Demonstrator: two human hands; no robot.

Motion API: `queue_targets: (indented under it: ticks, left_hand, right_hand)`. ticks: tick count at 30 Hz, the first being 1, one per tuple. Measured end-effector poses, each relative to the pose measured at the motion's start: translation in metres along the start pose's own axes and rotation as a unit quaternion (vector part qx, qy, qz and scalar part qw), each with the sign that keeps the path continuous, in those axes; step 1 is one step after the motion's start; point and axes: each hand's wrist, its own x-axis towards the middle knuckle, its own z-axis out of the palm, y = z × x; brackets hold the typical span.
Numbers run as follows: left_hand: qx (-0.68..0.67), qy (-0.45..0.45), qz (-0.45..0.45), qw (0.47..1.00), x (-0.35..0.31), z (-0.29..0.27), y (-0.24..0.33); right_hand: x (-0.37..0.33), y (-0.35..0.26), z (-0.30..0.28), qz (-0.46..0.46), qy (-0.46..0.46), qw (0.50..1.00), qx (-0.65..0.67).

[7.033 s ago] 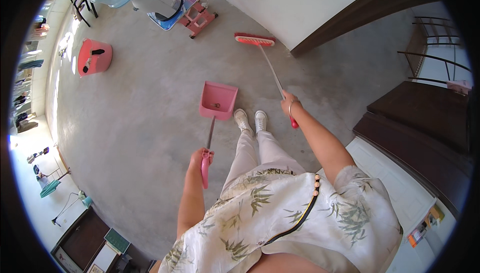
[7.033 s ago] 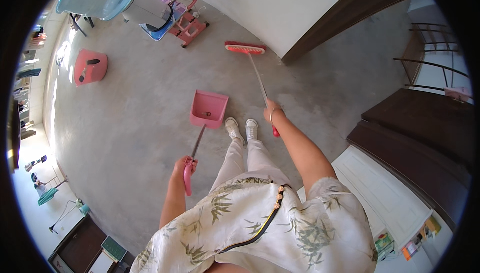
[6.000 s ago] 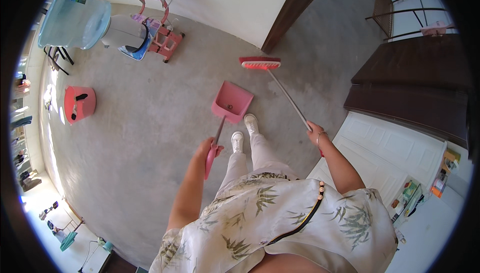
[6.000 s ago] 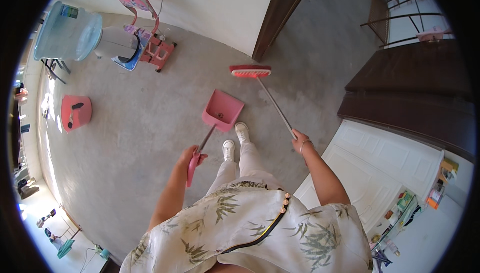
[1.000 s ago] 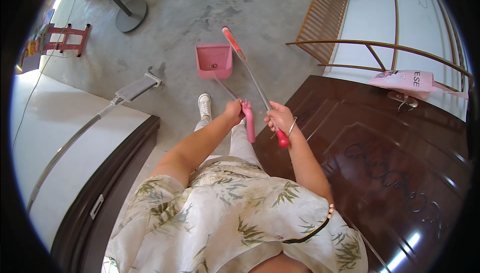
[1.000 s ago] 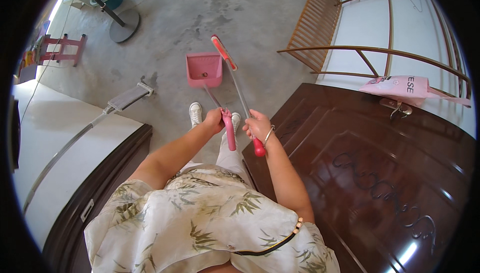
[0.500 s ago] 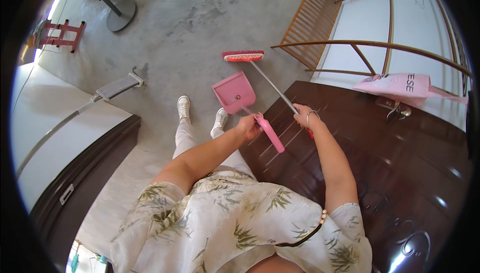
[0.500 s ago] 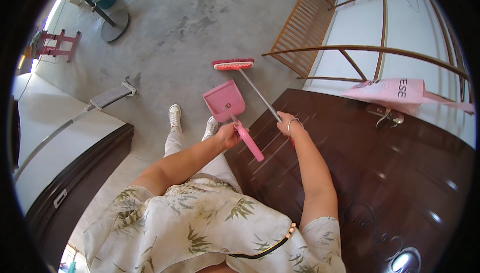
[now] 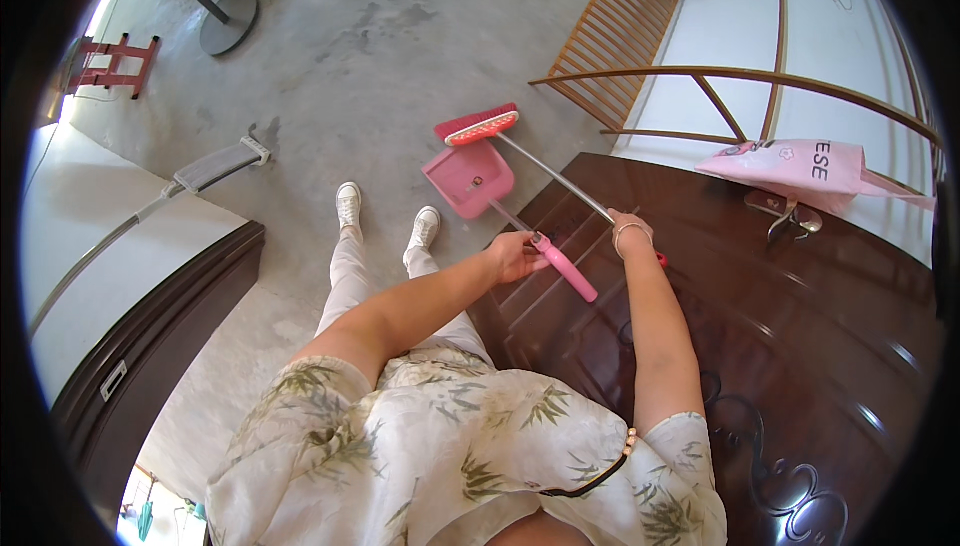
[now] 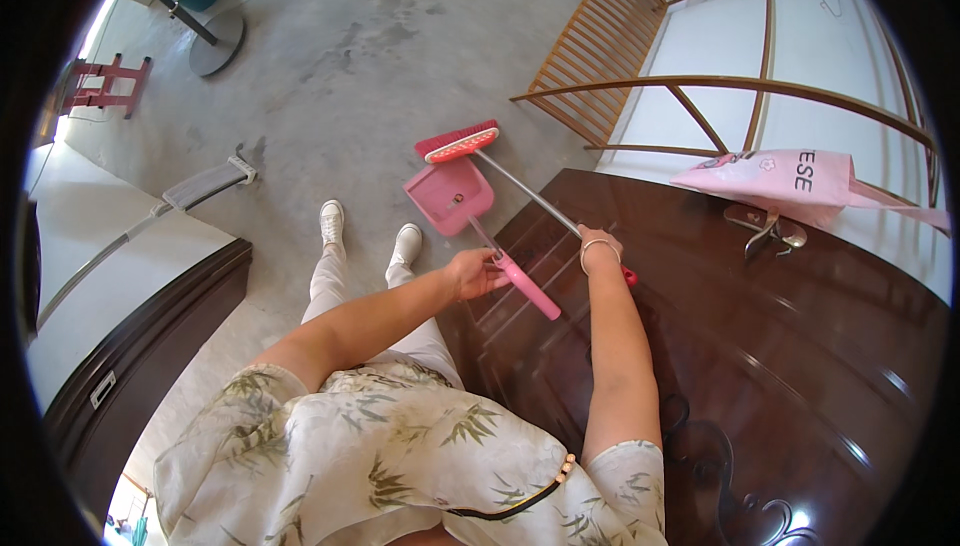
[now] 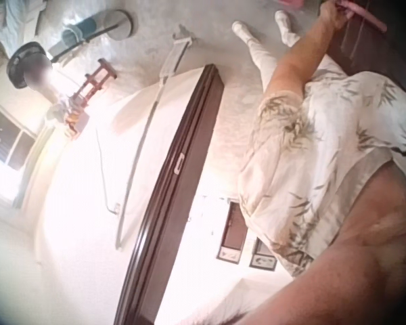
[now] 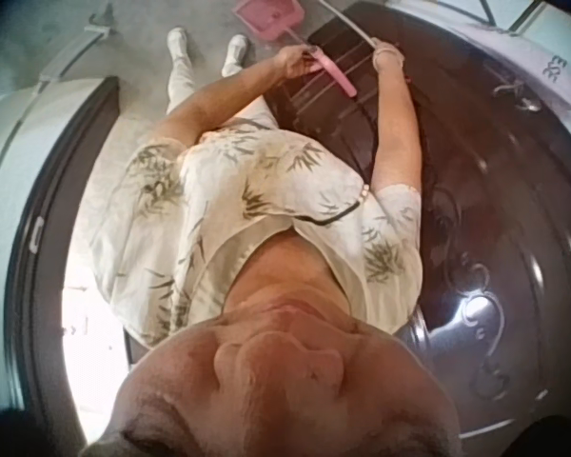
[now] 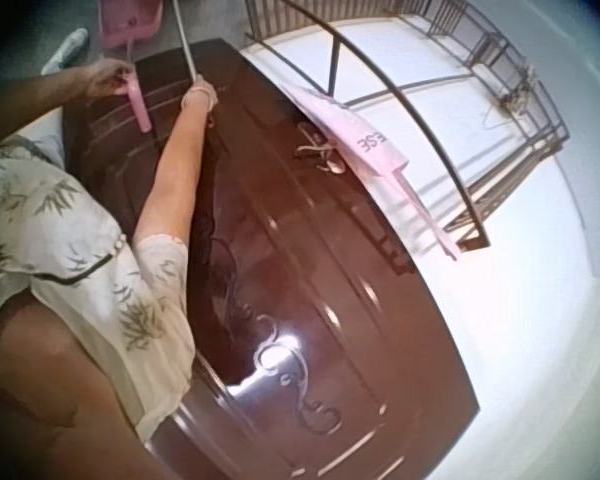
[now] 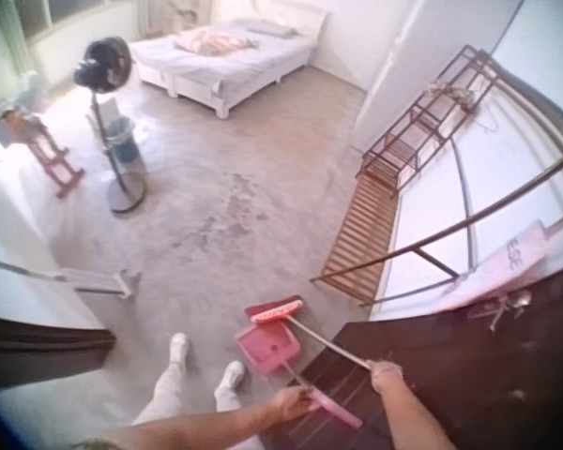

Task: The person sweeps the floor using a broom and dustpan, collecting debris and emptying it into a trash bin. They then switch to a mop to clean the floor surface in the same room.

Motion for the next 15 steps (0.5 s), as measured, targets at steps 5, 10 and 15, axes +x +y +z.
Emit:
queue_targets:
  ticks: [5, 10, 15]
  left_hand:
    - [0.012, -0.017, -0.041, 0.999, -0.009, 0.005, 0.005]
    - [0.003, 0.015, 0.036, 0.999, -0.033, -0.03, 0.045]
    - [-0.056, 0.132, 0.215, 0.966, -0.12, -0.131, 0.126]
  right_hand:
    - [-0.021, 0.005, 0.008, 0.033, 0.001, 0.998, -0.05]
    - [-0.025, 0.015, 0.01, 0.057, 0.042, 0.996, -0.046]
    - [-0.042, -0.002, -0.029, -0.002, 0.114, 0.991, 0.072]
